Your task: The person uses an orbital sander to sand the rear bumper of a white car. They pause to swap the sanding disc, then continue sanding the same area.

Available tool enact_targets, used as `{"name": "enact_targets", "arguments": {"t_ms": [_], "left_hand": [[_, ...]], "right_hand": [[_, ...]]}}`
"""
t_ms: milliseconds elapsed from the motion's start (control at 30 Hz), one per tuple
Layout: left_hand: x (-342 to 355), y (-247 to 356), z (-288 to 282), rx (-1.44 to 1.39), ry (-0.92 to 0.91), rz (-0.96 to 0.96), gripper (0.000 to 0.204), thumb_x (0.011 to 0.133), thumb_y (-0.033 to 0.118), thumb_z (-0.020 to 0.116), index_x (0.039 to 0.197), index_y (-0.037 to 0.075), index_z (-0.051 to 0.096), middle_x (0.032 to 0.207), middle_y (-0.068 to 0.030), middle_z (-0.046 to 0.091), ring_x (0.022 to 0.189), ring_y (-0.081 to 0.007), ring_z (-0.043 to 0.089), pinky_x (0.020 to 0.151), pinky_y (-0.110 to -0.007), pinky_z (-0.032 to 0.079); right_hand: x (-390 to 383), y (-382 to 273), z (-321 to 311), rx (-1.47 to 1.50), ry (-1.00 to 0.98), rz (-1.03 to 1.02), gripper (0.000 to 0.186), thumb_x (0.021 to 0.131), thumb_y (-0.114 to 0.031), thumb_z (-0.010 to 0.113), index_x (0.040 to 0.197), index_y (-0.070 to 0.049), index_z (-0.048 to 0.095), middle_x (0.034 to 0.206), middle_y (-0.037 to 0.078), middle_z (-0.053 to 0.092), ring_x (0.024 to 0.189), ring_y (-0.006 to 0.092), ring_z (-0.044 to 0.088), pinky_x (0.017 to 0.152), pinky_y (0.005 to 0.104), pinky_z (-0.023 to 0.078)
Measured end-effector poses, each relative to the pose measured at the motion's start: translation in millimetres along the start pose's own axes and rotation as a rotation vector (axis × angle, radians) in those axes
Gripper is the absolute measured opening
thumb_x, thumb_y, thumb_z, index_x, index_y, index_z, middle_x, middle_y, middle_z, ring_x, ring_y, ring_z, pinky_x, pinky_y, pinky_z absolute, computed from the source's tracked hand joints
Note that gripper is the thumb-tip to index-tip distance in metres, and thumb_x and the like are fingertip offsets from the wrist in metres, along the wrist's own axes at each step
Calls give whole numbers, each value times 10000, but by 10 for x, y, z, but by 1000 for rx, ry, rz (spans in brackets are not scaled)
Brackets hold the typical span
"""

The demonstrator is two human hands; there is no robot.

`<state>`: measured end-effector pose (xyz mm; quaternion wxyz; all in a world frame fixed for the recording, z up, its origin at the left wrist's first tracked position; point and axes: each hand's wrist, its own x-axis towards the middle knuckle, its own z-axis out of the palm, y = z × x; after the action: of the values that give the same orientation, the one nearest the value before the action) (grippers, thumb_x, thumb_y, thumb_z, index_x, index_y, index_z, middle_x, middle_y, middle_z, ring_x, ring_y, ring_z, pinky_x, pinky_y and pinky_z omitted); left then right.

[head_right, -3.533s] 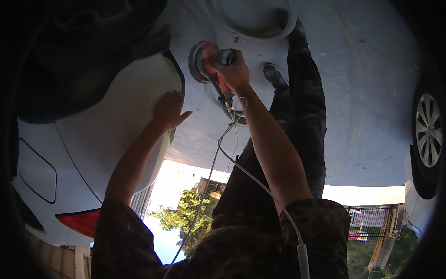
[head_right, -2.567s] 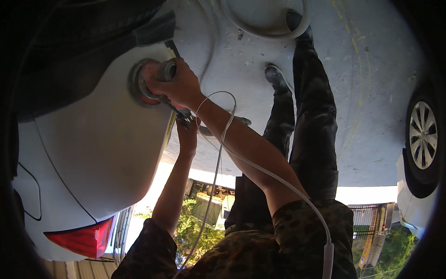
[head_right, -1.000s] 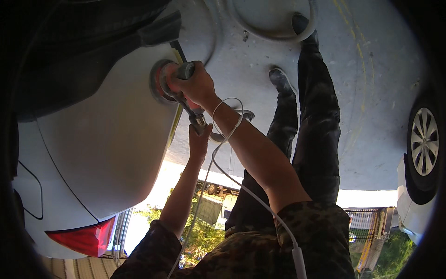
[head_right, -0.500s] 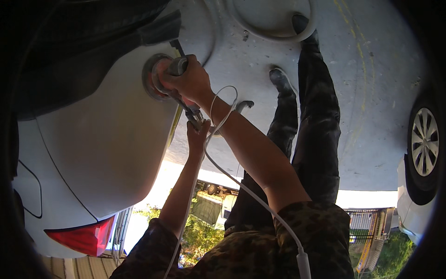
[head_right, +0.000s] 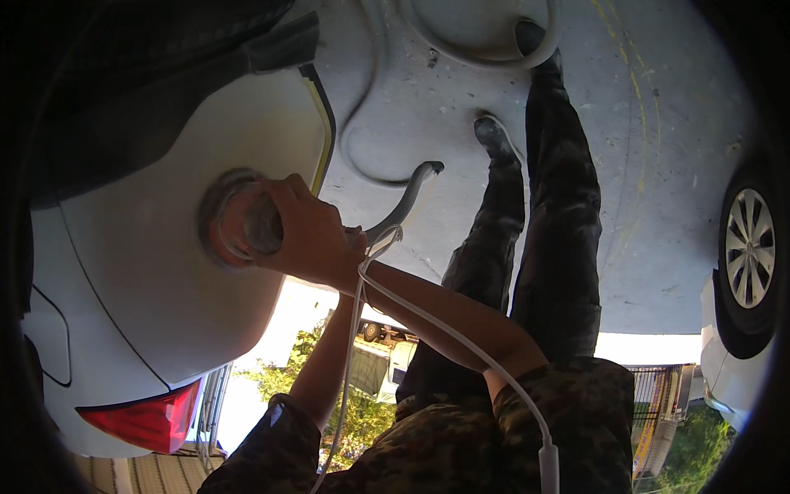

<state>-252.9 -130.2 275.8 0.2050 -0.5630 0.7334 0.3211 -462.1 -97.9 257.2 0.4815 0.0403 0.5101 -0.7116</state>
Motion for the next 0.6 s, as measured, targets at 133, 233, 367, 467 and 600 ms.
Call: {"name": "enact_targets", "arguments": {"t_ms": [133, 233, 367, 467, 600], "left_hand": [[191, -123, 144, -248, -29, -119, 547, 982, 199, 806, 1365, -11, 477, 1307, -135, 608, 1196, -212, 597, 1070, -384, 479], [298, -140, 159, -69, -51, -135, 467, 977, 220, 812, 1261, -4, 517, 1148, -108, 650, 1062, -201, 623, 984, -374, 514], [72, -183, 105, -23, -1, -291, 432, 979, 217, 808, 1218, -5, 525, 1081, -120, 673, 980, -207, 617, 911, -395, 521], [-213, -247, 77, -225, 76, -201, 769, 960, 143, 817, 1554, -35, 362, 1412, -176, 595, 1241, -231, 609, 1029, -354, 502], [-236, -303, 45, -189, 18, -150, 828, 965, 127, 807, 1605, -27, 305, 1451, -170, 561, 1264, -229, 600, 1054, -349, 489]], "right_hand": [[559, 592, -302, 147, 140, 252, 812, 708, -439, 940, 1304, -17, 584, 1209, 203, 713, 1040, 330, 751, 917, 409, 610], [900, 944, -474, 247, 129, 413, 763, 745, -353, 929, 1306, 15, 566, 1119, 138, 706, 981, 228, 706, 891, 368, 595], [573, 942, -355, 335, 80, 401, 796, 739, -330, 938, 1346, 2, 545, 1196, 159, 694, 1071, 241, 698, 954, 384, 579], [102, 678, -100, 171, 88, 265, 860, 714, -337, 958, 1386, -20, 524, 1231, 163, 691, 1122, 251, 698, 1004, 377, 561], [90, 668, -145, 194, 61, 270, 825, 723, -314, 957, 1370, -15, 539, 1196, 146, 701, 1098, 238, 697, 996, 377, 564]]}}
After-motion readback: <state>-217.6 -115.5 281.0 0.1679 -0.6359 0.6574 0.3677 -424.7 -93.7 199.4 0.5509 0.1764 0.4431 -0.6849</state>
